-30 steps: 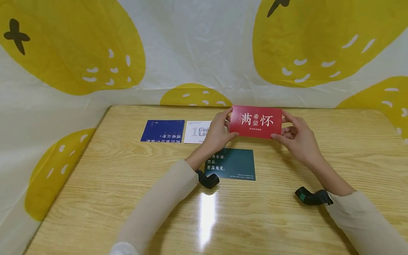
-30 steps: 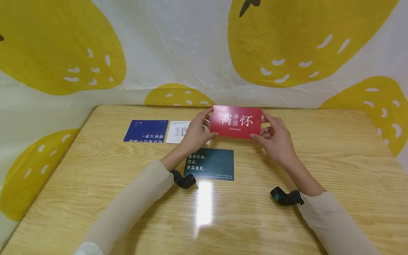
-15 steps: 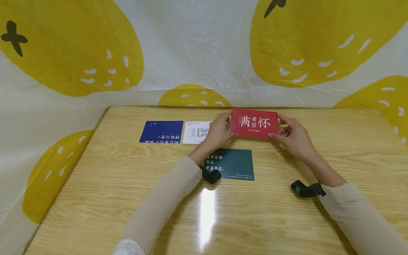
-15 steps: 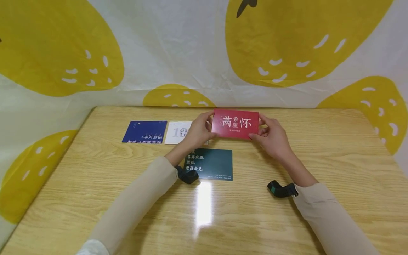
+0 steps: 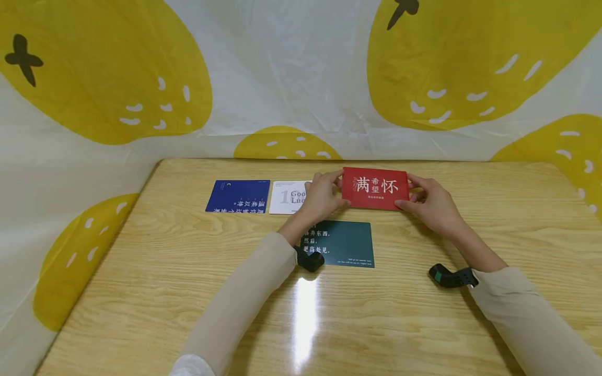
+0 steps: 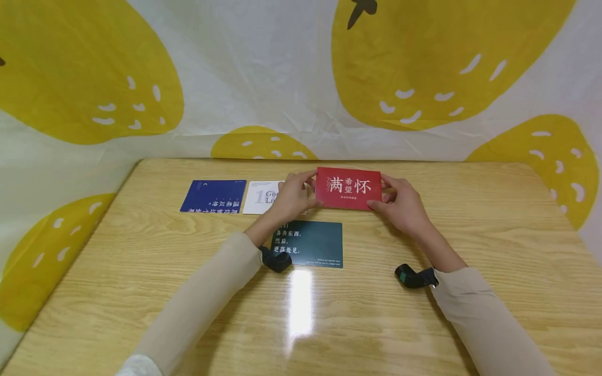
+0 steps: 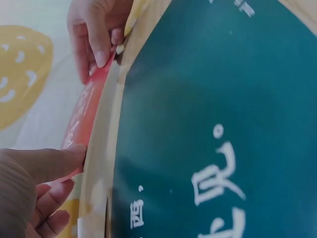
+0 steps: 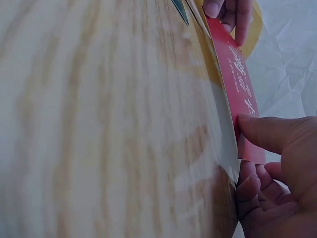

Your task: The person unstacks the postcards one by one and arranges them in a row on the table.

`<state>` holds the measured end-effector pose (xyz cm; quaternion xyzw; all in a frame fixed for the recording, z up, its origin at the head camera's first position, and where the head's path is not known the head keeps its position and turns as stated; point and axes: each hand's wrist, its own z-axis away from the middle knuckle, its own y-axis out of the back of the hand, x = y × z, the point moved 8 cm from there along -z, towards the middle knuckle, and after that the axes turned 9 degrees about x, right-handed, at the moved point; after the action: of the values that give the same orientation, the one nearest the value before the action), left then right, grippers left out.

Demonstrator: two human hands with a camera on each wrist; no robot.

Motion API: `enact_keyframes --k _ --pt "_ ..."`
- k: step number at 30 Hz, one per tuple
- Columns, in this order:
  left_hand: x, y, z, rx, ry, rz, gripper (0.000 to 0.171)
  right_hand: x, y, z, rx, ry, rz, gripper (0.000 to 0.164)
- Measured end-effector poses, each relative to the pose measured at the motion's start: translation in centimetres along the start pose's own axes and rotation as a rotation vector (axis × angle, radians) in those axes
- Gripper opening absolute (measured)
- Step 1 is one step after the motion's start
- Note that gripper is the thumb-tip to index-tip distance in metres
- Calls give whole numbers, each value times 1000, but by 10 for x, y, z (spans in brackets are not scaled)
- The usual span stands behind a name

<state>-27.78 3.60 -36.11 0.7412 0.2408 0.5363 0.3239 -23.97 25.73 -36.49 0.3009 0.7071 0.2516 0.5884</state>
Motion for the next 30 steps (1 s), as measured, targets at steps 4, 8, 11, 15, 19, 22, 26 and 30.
enact_keyframes --k 4,8,11,15,19,22,26,30 --pt "-4 0 1 7 -10 -14 76 0 -1 0 -6 4 9 73" --pt "-6 1 4 13 -5 -49 74 0 -4 0 -9 14 4 72" --pt "-8 2 6 19 2 -71 73 -1 -7 0 -14 23 6 72" --pt "-8 2 7 22 -3 -71 72 -2 -9 0 -24 29 28 74" --pt "-9 0 8 14 -17 -86 73 -3 -10 0 -37 52 52 74" --pt "-10 -1 7 8 -25 -99 73 -4 -10 0 -42 83 72 72" --pt "-9 -1 7 3 -39 -120 73 -4 -9 0 -44 114 97 69" --pt "-9 -2 7 -7 -47 -147 74 -3 -8 0 -48 122 108 68"
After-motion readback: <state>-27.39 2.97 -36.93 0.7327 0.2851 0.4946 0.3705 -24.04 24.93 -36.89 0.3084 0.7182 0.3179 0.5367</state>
